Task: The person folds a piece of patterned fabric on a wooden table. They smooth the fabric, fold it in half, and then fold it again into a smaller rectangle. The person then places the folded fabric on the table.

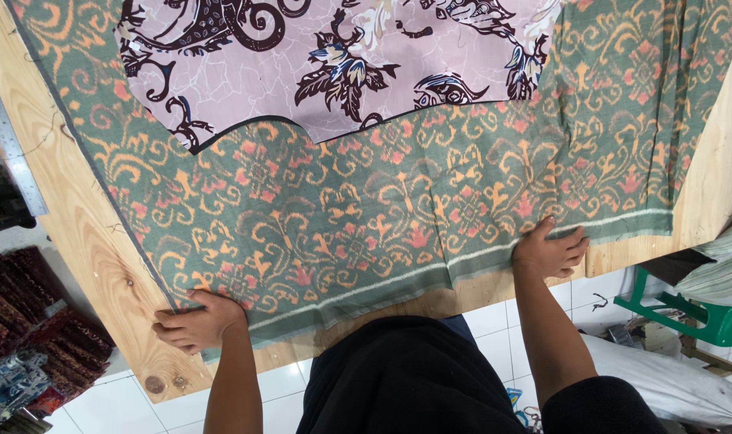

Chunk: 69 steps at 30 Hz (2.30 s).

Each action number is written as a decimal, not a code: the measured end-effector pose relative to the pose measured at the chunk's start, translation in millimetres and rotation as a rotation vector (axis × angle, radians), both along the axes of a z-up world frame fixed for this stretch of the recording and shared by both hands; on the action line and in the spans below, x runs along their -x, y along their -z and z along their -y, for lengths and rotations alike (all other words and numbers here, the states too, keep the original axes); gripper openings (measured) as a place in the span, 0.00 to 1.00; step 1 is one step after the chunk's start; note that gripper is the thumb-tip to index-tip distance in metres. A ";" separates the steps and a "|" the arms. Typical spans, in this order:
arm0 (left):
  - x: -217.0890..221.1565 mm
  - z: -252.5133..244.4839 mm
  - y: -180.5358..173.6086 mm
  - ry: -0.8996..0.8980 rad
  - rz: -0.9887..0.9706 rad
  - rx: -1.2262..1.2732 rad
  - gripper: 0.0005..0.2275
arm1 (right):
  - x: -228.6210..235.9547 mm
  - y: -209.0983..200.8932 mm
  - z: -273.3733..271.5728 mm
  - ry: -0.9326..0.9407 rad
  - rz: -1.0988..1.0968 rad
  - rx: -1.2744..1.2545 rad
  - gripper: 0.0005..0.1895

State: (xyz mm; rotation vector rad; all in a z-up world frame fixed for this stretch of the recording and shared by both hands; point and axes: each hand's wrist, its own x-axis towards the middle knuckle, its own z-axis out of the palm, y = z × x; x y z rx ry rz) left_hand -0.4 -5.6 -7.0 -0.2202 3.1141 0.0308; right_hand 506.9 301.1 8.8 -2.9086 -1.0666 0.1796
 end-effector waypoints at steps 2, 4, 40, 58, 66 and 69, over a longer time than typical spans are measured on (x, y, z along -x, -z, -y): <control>0.1 0.5 1.1 -0.008 0.006 -0.001 0.32 | -1.1 -0.8 0.4 -0.009 -0.010 0.004 0.42; 0.5 1.0 1.3 -0.003 0.012 0.012 0.32 | -2.7 -1.6 1.2 -0.020 -0.019 0.016 0.42; 0.9 3.3 5.6 0.007 -0.008 0.046 0.33 | -1.8 -2.4 -0.2 -0.018 -0.016 0.021 0.42; 1.0 3.9 6.3 -0.006 -0.015 0.023 0.33 | -3.6 1.7 0.7 -0.020 -0.002 0.003 0.41; 1.3 2.6 3.8 -0.007 0.000 0.033 0.33 | -8.9 3.6 0.8 -0.020 -0.017 0.042 0.42; 0.8 2.7 2.8 -0.002 -0.020 0.027 0.33 | -7.2 4.6 1.6 -0.024 -0.005 -0.002 0.42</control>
